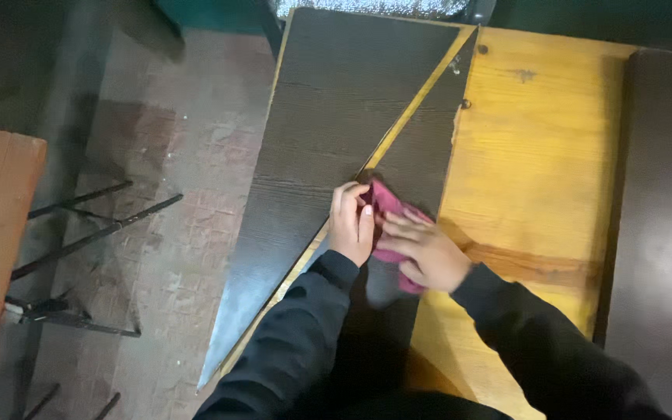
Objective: The person wipes wood panels with a cloth, handling and turning them over one at a time on a table.
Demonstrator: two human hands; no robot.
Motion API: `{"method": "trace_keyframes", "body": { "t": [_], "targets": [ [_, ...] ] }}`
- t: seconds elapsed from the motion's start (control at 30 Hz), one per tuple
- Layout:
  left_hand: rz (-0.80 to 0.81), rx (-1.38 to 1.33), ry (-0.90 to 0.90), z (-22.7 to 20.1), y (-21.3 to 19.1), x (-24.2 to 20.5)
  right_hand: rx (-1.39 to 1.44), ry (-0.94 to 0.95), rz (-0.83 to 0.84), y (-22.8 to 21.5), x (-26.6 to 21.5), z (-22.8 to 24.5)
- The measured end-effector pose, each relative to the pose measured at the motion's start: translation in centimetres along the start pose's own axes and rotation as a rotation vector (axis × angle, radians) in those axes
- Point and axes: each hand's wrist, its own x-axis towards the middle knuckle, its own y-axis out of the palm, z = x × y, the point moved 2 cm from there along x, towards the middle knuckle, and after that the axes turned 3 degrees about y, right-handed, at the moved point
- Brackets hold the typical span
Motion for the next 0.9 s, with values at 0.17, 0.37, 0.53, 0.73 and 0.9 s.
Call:
{"method": "trace_keyframes", "body": {
  "t": [0.17,0.37,0.53,0.73,0.9],
  "targets": [
    [0.000,-0.051,-0.024,0.4,0.3,-0.2,-0.075,0.098,-0.014,-3.7,0.0,-2.1],
    [0.007,-0.085,-0.028,0.2,0.4,-0.1,-0.144,0.370,-0.099,-2.3,5.6,-1.3],
    [0.026,-0.107,-0.065,1.6,1.0,-0.2,-0.501,0.439,-0.115,2.0,5.2,2.0],
    [-0.066,-0.520,-0.223,1.8,-0.3,-1.7,-0.452,0.255,0.003,1.2,3.4,1.0],
    [-0.014,-0.279,-0.217,0.7,-5.3,-6.8,-0.491,0.571,-0.108,1.9,6.5,0.0]
  ]
}}
